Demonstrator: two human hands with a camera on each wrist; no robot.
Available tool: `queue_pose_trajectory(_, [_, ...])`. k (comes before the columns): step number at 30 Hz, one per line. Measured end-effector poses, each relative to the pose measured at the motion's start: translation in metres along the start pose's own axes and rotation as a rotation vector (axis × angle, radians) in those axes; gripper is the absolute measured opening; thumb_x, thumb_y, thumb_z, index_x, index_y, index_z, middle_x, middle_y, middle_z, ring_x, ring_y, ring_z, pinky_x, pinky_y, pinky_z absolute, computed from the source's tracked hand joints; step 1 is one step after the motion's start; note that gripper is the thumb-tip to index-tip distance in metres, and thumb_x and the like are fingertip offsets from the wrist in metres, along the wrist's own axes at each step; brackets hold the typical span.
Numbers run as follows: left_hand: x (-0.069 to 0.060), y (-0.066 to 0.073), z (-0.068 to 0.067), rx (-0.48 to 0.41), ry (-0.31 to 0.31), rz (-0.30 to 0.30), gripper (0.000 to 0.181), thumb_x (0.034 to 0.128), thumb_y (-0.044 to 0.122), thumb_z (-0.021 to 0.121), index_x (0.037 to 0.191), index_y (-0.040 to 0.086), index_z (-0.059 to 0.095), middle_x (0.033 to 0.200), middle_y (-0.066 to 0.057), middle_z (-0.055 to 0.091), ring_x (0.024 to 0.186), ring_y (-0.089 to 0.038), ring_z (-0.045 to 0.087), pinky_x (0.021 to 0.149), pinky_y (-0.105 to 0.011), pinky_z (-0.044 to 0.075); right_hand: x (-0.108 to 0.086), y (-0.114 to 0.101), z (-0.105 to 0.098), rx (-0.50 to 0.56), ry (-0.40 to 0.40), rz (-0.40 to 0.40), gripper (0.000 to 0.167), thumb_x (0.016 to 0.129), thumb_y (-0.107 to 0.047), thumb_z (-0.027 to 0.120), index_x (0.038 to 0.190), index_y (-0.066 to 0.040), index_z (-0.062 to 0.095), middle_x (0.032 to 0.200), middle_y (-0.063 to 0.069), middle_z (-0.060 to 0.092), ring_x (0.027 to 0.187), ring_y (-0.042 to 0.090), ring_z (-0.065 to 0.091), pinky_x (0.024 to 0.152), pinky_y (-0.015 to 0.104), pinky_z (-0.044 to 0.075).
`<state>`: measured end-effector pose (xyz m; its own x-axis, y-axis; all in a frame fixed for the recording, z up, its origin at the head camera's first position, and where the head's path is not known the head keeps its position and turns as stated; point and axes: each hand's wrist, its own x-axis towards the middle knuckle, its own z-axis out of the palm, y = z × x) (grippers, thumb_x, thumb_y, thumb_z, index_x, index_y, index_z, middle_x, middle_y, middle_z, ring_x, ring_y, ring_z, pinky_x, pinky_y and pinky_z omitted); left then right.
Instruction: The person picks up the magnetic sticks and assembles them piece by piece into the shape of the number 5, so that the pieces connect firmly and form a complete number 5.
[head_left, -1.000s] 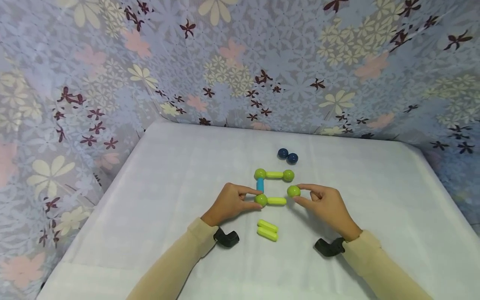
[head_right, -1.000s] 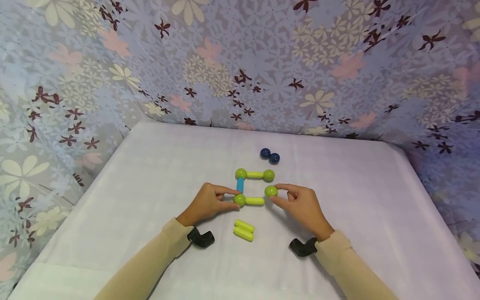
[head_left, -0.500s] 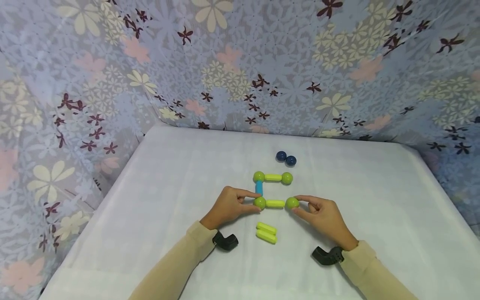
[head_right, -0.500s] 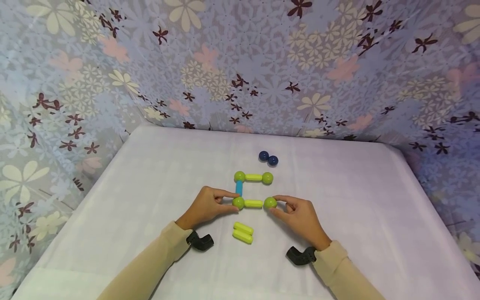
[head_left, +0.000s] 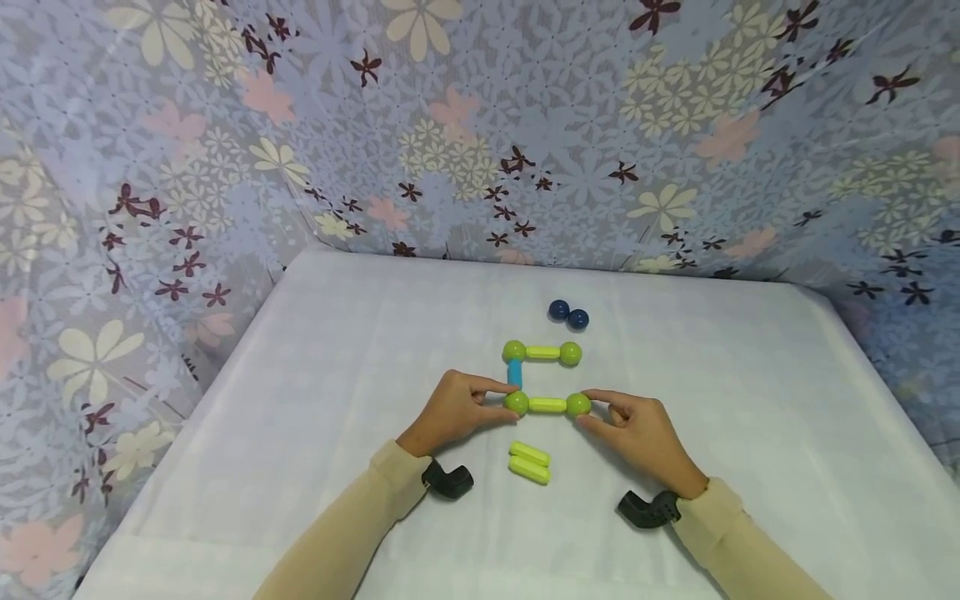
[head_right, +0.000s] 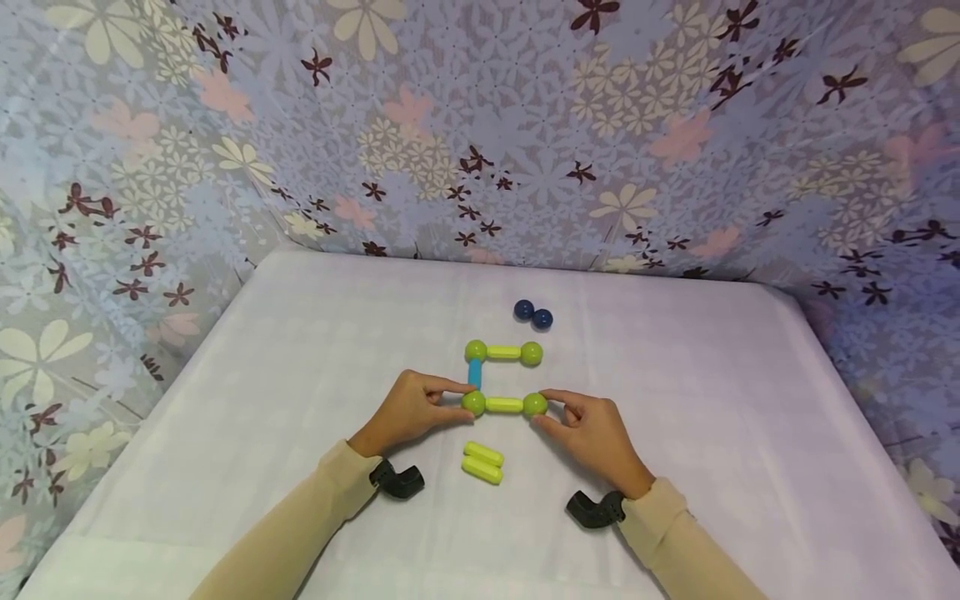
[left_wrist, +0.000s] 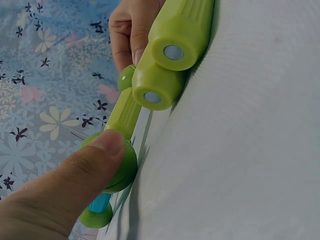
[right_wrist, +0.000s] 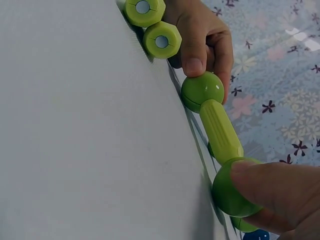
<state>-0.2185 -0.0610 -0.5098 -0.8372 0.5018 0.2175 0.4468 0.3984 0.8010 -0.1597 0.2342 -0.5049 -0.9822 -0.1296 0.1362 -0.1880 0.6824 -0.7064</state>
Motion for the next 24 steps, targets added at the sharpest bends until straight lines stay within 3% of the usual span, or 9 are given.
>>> queue_pose_trajectory(17, [0.0013, -0.0003, -0.0008, -0.001, -0.007, 0.022, 0.038, 0.0799, 0.032, 0.09, 0.114, 0.018, 0.08, 0.054, 0.012, 0.031, 0.052, -0.003, 0.026, 0.05, -0.022, 0.026, -0.0004, 0.0008, 0.0005, -0.006, 0.002, -0.006, 0.041, 0.088, -0.033, 0.083, 0.123, -0.013, 0.075, 0.054, -0.01, 0.036, 0.05, 0.006, 0.032, 0.05, 0.025, 0.028])
queue_pose_trajectory(24, [-0.0002, 0.001, -0.0003, 0.001, -0.009, 0.036, 0.038, 0.0808, 0.03, 0.089, 0.115, 0.017, 0.08, 0.053, 0.011, 0.032, 0.051, -0.003, 0.026, 0.051, -0.022, 0.028, -0.0051, 0.008, 0.002, -0.023, 0.081, -0.113, 0.044, 0.088, -0.034, 0.083, 0.125, -0.011, 0.074, 0.054, -0.014, 0.033, 0.049, 0.002, 0.029, 0.048, 0.024, 0.029])
